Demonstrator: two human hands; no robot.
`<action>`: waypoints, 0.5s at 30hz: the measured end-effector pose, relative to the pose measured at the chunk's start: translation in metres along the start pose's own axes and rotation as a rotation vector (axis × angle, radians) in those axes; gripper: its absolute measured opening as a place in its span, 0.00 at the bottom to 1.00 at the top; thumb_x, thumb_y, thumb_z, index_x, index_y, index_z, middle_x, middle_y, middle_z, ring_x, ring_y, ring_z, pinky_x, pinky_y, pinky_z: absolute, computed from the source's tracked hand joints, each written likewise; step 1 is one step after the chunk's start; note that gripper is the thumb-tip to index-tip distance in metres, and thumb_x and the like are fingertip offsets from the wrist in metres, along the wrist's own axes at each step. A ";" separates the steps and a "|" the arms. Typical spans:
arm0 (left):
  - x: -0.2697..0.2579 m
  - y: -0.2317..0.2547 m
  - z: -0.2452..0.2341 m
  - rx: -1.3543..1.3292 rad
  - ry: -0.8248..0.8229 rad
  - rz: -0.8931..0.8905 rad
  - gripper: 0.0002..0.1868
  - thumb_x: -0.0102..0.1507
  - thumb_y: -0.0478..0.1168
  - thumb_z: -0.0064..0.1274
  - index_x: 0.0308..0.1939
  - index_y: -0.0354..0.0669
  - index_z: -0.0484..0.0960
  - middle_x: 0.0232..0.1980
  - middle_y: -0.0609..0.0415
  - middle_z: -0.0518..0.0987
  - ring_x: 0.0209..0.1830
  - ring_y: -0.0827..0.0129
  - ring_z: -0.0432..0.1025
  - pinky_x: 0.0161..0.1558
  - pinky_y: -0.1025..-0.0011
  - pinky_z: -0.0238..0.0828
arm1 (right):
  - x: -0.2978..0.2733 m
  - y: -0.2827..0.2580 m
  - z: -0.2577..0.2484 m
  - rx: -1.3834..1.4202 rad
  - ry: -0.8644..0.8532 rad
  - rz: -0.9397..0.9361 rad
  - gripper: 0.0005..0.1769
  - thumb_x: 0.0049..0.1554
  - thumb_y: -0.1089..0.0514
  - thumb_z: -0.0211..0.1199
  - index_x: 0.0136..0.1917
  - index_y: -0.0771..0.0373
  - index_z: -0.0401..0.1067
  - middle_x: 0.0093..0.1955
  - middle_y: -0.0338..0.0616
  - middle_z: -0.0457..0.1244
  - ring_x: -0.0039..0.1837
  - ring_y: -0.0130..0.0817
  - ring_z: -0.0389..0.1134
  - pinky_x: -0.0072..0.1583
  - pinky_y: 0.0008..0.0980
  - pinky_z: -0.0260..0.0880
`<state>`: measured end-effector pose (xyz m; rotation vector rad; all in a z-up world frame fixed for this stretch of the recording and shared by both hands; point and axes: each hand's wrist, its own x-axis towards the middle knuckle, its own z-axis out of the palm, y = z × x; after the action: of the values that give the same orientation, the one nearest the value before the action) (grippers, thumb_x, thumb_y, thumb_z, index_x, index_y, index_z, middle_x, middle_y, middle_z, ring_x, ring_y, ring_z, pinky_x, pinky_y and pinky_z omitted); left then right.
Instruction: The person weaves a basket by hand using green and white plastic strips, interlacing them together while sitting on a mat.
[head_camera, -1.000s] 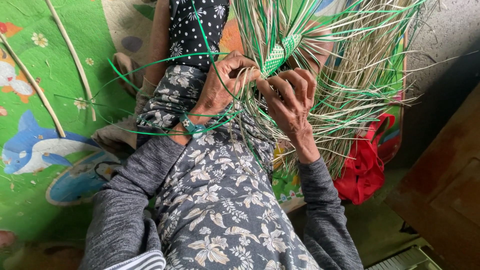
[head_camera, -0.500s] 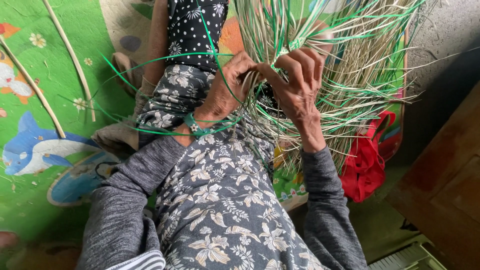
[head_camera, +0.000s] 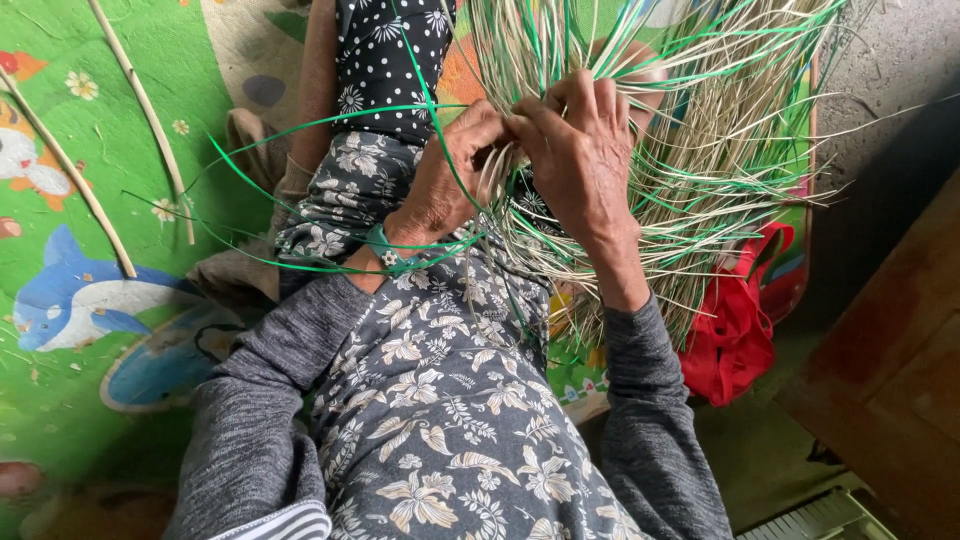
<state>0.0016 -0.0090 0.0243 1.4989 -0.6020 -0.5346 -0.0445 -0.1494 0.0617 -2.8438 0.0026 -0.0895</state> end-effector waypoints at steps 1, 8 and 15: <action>-0.001 -0.002 0.000 0.003 -0.001 0.000 0.02 0.63 0.32 0.47 0.37 0.36 0.74 0.33 0.56 0.65 0.32 0.74 0.62 0.34 0.77 0.60 | 0.000 0.002 0.002 0.002 0.002 0.000 0.12 0.60 0.53 0.56 0.45 0.63 0.72 0.44 0.44 0.52 0.45 0.39 0.51 0.45 0.38 0.52; 0.000 -0.025 0.000 -0.035 0.015 -0.073 0.08 0.63 0.38 0.50 0.30 0.38 0.73 0.30 0.54 0.65 0.30 0.72 0.61 0.32 0.74 0.59 | -0.026 0.005 0.000 0.677 0.130 0.239 0.10 0.60 0.54 0.55 0.42 0.64 0.66 0.45 0.43 0.49 0.49 0.36 0.54 0.54 0.40 0.62; 0.003 -0.031 0.002 -0.197 0.050 -0.209 0.08 0.60 0.39 0.55 0.30 0.38 0.78 0.29 0.53 0.69 0.34 0.75 0.66 0.41 0.76 0.66 | -0.105 -0.004 0.051 0.855 0.281 0.382 0.02 0.56 0.62 0.58 0.43 0.60 0.71 0.44 0.40 0.51 0.50 0.33 0.55 0.58 0.39 0.56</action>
<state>0.0037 -0.0132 -0.0067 1.3898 -0.3448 -0.6950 -0.1458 -0.1296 0.0072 -1.9183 0.4500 -0.3182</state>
